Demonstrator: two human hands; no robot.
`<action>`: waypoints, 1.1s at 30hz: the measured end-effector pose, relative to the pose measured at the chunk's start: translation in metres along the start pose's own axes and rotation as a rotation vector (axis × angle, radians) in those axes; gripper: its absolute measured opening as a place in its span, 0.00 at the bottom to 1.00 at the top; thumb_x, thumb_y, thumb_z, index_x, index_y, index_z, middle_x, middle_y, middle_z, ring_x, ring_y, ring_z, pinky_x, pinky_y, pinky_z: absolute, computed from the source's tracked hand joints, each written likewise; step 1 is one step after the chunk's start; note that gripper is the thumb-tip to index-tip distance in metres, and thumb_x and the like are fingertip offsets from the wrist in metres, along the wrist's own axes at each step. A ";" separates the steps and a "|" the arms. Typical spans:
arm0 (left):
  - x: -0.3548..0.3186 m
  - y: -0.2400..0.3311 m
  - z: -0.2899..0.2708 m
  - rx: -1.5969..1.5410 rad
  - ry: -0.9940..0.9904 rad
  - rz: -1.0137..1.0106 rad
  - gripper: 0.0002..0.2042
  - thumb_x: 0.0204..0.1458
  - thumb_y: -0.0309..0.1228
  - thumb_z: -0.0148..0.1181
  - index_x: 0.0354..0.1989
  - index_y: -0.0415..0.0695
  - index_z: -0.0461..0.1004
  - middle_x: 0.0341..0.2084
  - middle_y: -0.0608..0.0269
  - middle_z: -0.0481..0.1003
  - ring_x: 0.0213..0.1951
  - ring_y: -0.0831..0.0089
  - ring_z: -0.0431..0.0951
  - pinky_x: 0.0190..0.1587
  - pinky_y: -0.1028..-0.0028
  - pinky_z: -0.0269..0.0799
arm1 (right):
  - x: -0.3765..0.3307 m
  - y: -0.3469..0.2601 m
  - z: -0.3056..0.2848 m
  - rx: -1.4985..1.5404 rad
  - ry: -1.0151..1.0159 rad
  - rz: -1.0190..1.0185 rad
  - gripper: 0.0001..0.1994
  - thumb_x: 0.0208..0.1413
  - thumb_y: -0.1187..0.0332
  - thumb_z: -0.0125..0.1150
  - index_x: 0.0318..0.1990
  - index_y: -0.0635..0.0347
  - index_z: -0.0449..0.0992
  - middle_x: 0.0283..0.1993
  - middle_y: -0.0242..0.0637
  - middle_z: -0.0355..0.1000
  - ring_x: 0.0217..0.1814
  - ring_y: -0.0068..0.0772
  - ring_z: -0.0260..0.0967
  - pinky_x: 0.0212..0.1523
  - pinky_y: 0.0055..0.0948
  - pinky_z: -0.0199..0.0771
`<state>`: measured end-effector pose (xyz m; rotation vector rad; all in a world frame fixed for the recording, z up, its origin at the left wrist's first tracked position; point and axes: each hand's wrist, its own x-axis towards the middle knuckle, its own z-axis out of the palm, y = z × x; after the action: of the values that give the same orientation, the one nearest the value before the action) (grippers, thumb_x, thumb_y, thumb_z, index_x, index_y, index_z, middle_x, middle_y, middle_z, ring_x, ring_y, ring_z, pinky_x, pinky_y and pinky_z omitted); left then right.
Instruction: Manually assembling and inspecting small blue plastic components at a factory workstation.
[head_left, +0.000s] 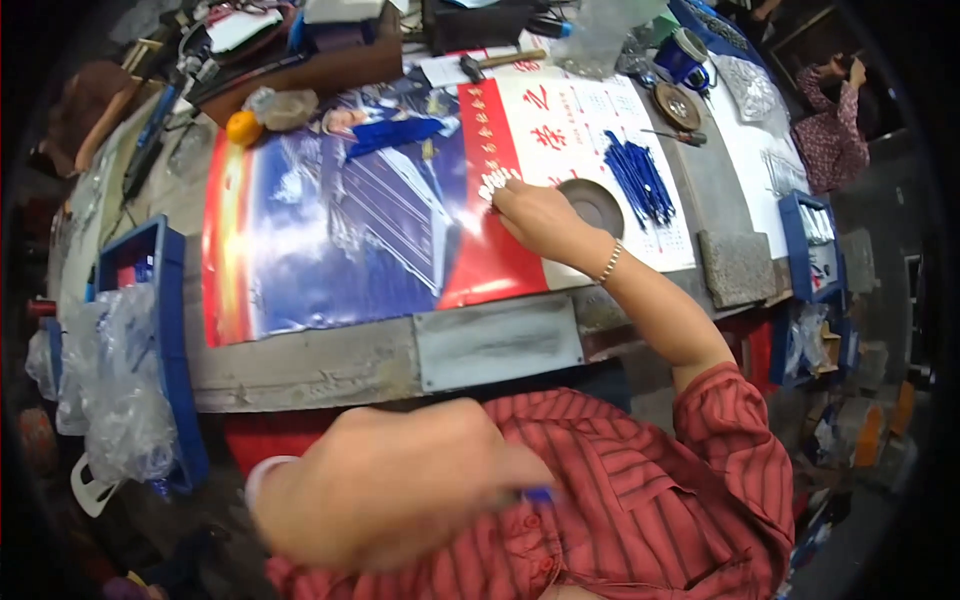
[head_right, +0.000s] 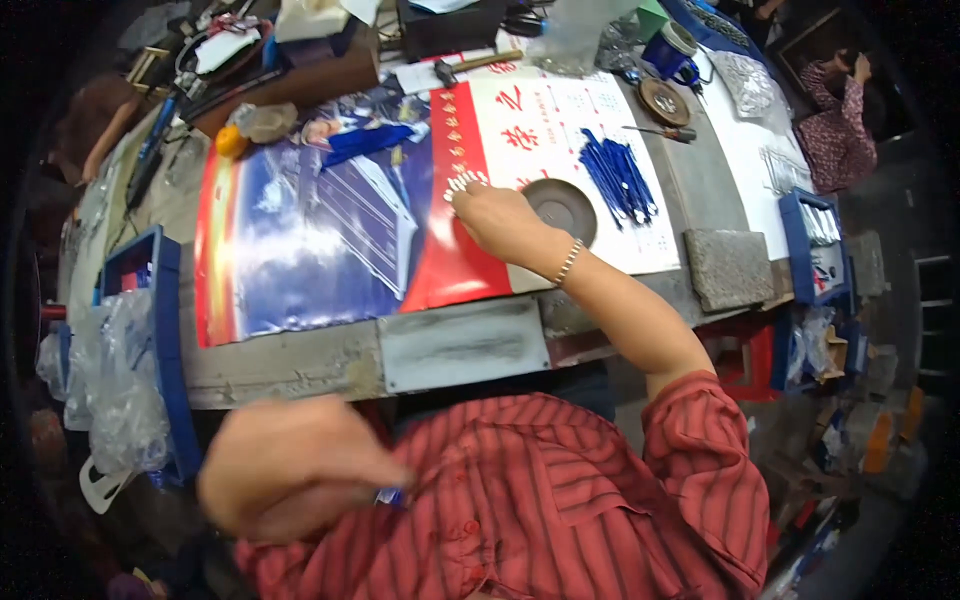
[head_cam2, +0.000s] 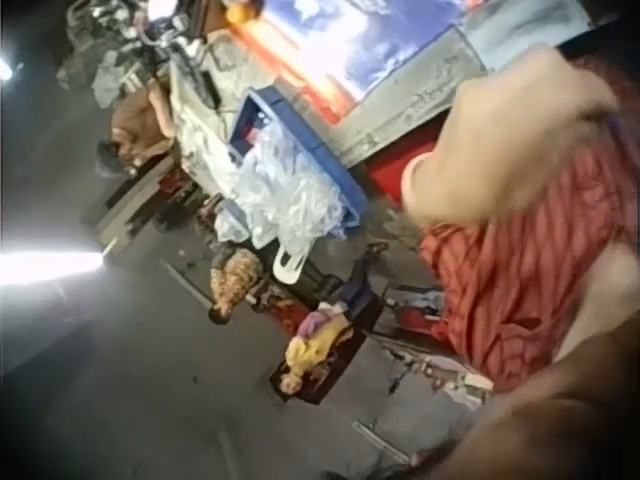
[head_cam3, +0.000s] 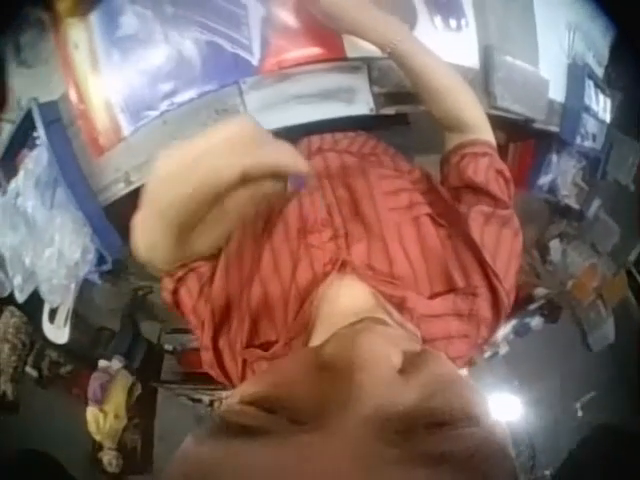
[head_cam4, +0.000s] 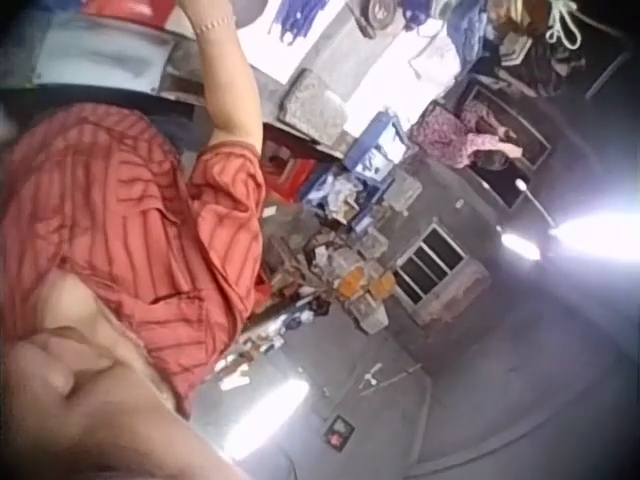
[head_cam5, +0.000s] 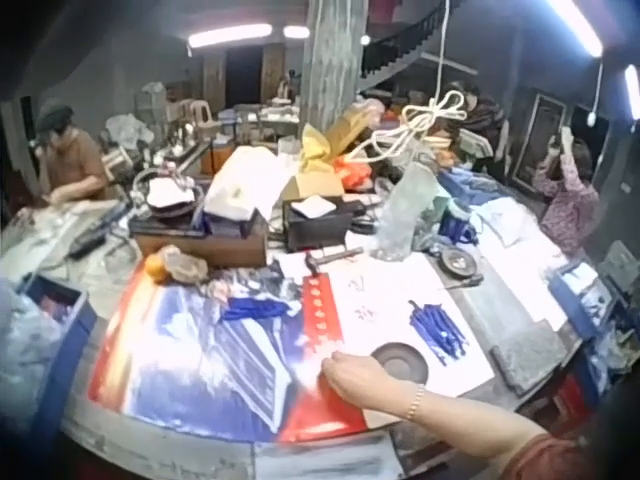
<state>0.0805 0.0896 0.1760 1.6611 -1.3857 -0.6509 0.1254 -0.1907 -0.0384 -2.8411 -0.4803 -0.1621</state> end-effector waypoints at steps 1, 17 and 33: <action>-0.005 -0.025 0.013 -0.278 0.112 0.017 0.11 0.49 0.23 0.56 0.42 0.39 0.73 0.30 0.57 0.73 0.30 0.63 0.75 0.31 0.70 0.70 | -0.005 0.002 -0.004 0.077 -0.004 0.028 0.05 0.51 0.71 0.52 0.32 0.64 0.68 0.32 0.47 0.68 0.35 0.50 0.68 0.35 0.41 0.69; -0.027 -0.090 0.120 -0.983 0.507 -0.491 0.08 0.56 0.22 0.52 0.43 0.36 0.70 0.23 0.65 0.72 0.21 0.85 0.68 0.20 0.84 0.61 | 0.012 -0.002 -0.002 0.155 -0.187 0.209 0.06 0.46 0.71 0.52 0.29 0.57 0.76 0.30 0.46 0.74 0.32 0.48 0.73 0.34 0.44 0.72; 0.019 -0.067 0.140 -0.845 0.894 -0.450 0.07 0.58 0.22 0.48 0.43 0.37 0.69 0.24 0.67 0.68 0.23 0.82 0.66 0.26 0.86 0.60 | -0.068 -0.063 -0.077 0.947 0.161 0.105 0.11 0.49 0.73 0.58 0.42 0.62 0.71 0.31 0.41 0.71 0.31 0.37 0.70 0.34 0.32 0.71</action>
<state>0.0052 0.0334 0.0515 1.2637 -0.0451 -0.5140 0.0358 -0.1750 0.0397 -1.9001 -0.2632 -0.1009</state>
